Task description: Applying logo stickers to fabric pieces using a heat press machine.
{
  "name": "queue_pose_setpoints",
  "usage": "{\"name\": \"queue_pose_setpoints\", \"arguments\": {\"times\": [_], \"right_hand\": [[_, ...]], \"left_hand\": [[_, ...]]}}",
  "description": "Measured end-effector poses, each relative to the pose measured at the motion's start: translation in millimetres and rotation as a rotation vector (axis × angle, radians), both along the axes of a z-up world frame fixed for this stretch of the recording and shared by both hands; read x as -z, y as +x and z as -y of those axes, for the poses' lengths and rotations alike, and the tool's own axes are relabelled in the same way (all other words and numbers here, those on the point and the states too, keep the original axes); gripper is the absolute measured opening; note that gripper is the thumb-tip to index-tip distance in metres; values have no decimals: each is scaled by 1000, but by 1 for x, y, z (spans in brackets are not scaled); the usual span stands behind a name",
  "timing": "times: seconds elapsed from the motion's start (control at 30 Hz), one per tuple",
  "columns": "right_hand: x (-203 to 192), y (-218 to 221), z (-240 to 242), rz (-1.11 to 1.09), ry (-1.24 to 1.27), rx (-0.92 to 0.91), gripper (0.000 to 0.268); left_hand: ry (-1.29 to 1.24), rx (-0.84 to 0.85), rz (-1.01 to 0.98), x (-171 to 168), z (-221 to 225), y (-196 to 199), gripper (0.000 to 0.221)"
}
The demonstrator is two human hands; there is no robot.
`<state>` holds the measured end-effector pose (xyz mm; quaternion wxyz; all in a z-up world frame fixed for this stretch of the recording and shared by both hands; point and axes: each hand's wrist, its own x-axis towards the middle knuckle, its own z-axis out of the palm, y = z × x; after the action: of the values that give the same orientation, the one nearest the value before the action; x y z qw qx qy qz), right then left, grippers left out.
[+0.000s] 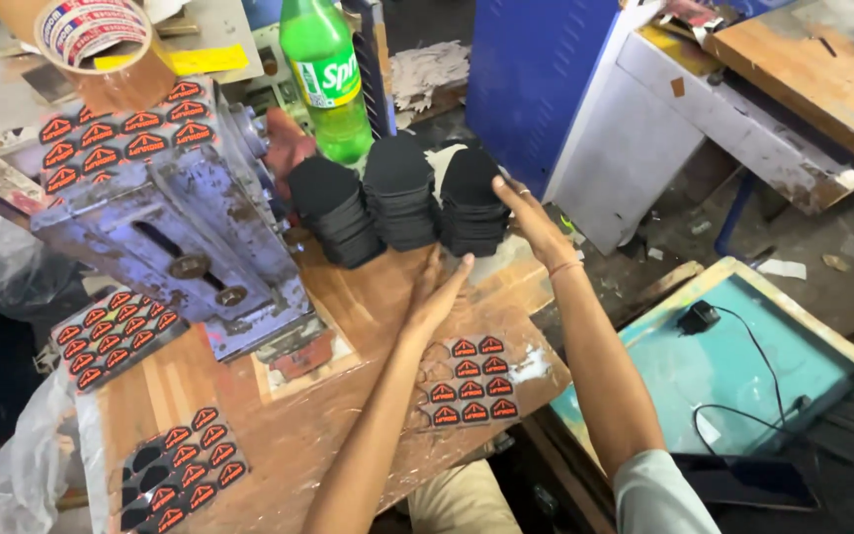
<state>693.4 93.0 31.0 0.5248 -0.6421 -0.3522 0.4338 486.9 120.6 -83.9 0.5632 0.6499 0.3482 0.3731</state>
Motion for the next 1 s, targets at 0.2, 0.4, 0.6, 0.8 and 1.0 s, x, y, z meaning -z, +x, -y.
{"name": "queue_pose_setpoints", "arguments": {"times": [0.2, 0.4, 0.6, 0.8, 1.0], "right_hand": [[13, 4, 1, 50, -46, -16, 92], [16, -23, 43, 58, -77, 24, 89], [10, -55, 71, 252, -72, 62, 86], [-3, -68, 80, 216, 66, 20, 82], [-10, -121, 166, 516, 299, 187, 57]], "left_hand": [[-230, -4, -21, -56, 20, 16, 97], [-344, 62, -60, -56, 60, -14, 101], [121, 78, -121, -36, 80, -41, 93], [-114, 106, -177, -84, 98, -84, 84], [-99, 79, -217, -107, 158, -177, 84]]}}
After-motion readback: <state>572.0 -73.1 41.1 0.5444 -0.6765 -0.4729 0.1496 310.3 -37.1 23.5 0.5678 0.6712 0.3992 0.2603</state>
